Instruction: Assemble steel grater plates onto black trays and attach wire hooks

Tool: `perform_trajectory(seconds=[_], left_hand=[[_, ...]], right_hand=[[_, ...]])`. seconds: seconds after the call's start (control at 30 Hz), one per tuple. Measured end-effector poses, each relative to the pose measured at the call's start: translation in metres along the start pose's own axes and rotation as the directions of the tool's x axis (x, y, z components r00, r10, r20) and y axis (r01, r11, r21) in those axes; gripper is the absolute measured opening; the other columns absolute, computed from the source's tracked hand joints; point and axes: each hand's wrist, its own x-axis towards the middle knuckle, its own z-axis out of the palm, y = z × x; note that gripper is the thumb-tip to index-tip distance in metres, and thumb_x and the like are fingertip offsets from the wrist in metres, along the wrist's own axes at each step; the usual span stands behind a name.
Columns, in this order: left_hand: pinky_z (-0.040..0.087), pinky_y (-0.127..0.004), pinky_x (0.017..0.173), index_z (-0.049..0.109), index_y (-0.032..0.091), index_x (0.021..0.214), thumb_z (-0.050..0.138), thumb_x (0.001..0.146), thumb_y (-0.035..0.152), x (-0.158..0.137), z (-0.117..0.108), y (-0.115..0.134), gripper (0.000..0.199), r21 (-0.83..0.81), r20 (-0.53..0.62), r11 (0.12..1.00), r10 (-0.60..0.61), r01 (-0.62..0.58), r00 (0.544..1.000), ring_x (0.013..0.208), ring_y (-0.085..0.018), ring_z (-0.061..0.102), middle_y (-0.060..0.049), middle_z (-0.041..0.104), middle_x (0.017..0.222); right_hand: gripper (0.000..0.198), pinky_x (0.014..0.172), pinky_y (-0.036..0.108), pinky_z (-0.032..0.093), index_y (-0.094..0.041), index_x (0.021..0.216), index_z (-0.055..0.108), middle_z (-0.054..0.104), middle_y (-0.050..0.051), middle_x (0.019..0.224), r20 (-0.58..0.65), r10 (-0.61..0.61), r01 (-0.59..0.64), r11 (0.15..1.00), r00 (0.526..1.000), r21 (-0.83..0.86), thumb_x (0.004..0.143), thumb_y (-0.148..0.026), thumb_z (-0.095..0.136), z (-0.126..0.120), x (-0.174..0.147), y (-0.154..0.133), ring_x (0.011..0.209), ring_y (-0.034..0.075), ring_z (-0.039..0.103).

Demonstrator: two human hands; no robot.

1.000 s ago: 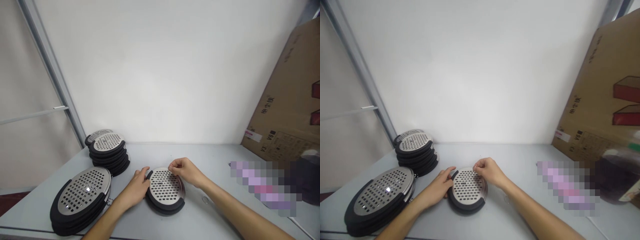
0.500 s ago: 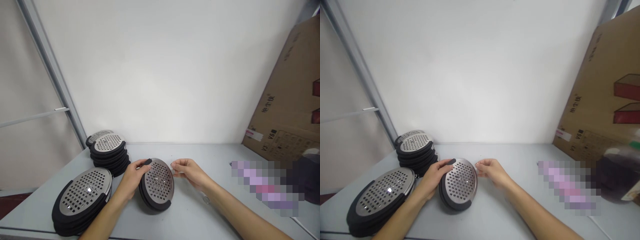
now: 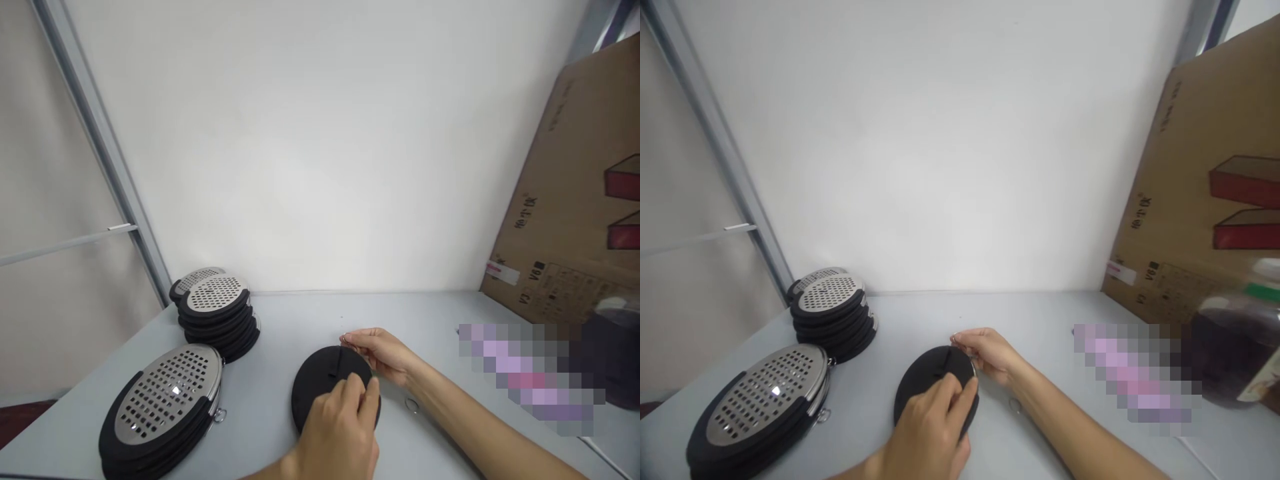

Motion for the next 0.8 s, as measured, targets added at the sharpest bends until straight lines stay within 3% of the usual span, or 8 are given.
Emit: perform_trajectory(seconds=[0.07, 0.23, 0.5, 0.67, 0.8], left_hand=[[0.053, -0.032, 0.049, 0.050, 0.006, 0.128, 0.053, 0.068, 0.005, -0.005, 0.014, 0.001, 0.060, 0.069, -0.014, 0.997, 0.045, -0.044, 0.999, 0.070, -0.022, 0.061, -0.008, 0.058, 0.085], [0.051, -0.031, 0.043, 0.055, 0.008, 0.122, 0.052, 0.076, 0.007, -0.006, 0.027, 0.008, 0.046, 0.163, -0.054, 0.986, 0.045, -0.035, 0.998, 0.065, -0.021, 0.061, -0.006, 0.059, 0.079], [0.048, -0.028, 0.040, 0.061, 0.016, 0.110, 0.058, 0.082, 0.016, 0.000, 0.037, 0.022, 0.028, 0.174, -0.048, 0.982, -0.061, 0.068, 0.997, 0.063, -0.021, 0.062, -0.004, 0.060, 0.079], [0.050, -0.028, 0.045, 0.062, 0.014, 0.107, 0.055, 0.085, 0.017, 0.009, 0.042, 0.033, 0.023, 0.136, 0.138, 0.984, -0.134, 0.116, 0.981, 0.070, -0.024, 0.065, -0.008, 0.063, 0.088], [0.053, -0.035, 0.057, 0.065, 0.017, 0.102, 0.061, 0.082, 0.028, 0.018, 0.018, 0.030, 0.023, -0.097, 0.291, 0.983, -0.122, 0.156, 0.949, 0.079, -0.027, 0.064, -0.009, 0.062, 0.095]], right_hand=[[0.023, 0.047, 0.018, 0.041, -0.011, 0.068, 0.071, 0.058, -0.001, 0.055, 0.016, -0.009, 0.010, 0.999, 1.000, -0.041, 0.067, -0.032, 0.080, 0.001, 0.000, 0.000, 0.050, 0.007, 0.048], [0.030, 0.053, 0.021, 0.043, -0.010, 0.070, 0.072, 0.065, 0.003, 0.063, -0.001, -0.046, 0.045, 0.982, 0.999, -0.185, 0.064, -0.038, 0.080, 0.003, 0.000, 0.003, 0.056, 0.011, 0.055], [0.031, 0.061, 0.026, 0.042, -0.011, 0.073, 0.074, 0.068, 0.004, 0.065, 0.092, -0.126, 0.152, 0.914, 0.988, -0.376, 0.074, -0.042, 0.071, 0.001, 0.000, 0.007, 0.060, 0.013, 0.055], [0.030, 0.064, 0.026, 0.041, -0.012, 0.073, 0.074, 0.067, 0.003, 0.067, 0.168, -0.152, 0.216, 0.850, 0.974, -0.480, 0.078, -0.041, 0.066, 0.004, -0.003, 0.007, 0.063, 0.013, 0.053], [0.033, 0.057, 0.025, 0.037, -0.013, 0.064, 0.071, 0.057, -0.001, 0.055, 0.143, -0.206, 0.251, 0.787, 0.968, -0.563, 0.078, -0.042, 0.064, 0.004, -0.003, 0.005, 0.056, 0.011, 0.045]])
